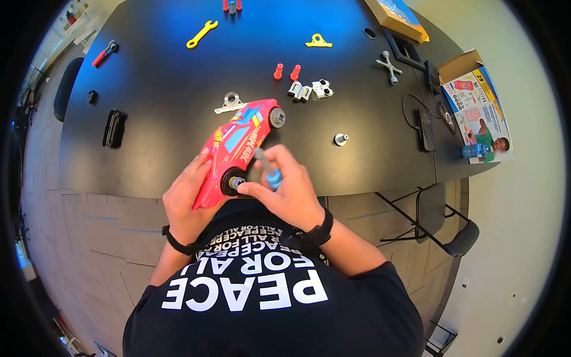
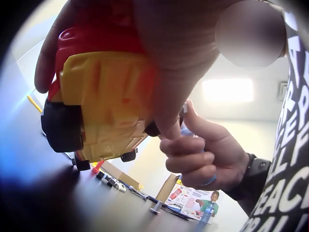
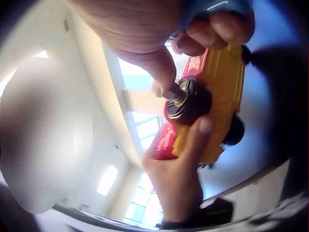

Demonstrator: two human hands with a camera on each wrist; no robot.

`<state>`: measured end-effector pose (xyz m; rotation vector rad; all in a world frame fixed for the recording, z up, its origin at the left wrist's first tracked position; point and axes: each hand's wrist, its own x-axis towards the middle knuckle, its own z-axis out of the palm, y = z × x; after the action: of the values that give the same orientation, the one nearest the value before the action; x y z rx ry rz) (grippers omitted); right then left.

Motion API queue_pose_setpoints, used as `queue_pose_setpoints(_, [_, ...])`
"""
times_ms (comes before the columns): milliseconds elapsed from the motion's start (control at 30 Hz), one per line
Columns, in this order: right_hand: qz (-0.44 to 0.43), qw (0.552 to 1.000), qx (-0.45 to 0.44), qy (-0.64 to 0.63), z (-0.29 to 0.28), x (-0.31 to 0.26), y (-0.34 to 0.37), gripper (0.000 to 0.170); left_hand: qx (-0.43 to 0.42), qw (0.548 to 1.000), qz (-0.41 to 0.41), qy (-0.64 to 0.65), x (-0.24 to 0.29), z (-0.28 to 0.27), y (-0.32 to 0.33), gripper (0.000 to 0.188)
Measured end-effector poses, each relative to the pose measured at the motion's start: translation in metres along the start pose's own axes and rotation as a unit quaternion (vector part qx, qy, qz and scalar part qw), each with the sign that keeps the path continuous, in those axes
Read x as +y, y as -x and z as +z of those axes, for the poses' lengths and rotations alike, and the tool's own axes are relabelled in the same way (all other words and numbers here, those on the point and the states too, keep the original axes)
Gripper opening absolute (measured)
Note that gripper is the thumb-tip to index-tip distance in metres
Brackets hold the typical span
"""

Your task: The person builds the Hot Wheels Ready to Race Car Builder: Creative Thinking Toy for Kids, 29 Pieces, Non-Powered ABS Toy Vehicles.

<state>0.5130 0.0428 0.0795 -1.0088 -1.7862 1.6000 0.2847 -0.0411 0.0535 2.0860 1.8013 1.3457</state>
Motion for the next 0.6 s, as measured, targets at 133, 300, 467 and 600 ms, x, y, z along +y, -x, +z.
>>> queue_pose_setpoints(133, [0.0, 0.994, 0.049, 0.099, -0.015, 0.006, 0.012, 0.035, 0.014, 0.999, -0.028, -0.044, 0.001, -0.01, 0.001, 0.069])
queue_pose_setpoints(300, [0.014, 0.969, 0.014, 0.246, -0.038, -0.003, 0.025, 0.055, 0.014, 0.997, -0.038, -0.071, 0.004, -0.017, 0.005, 0.058])
queue_pose_setpoints(467, [-0.079, 0.959, 0.028, 0.27, -0.038, -0.01, 0.044, 0.06, 0.008, 0.992, -0.034, -0.117, 0.007, -0.014, 0.008, 0.054])
queue_pose_setpoints(600, [-0.099, 0.959, 0.041, 0.263, -0.037, -0.011, 0.052, 0.048, -0.009, 0.992, -0.042, -0.115, 0.013, -0.008, 0.006, 0.057])
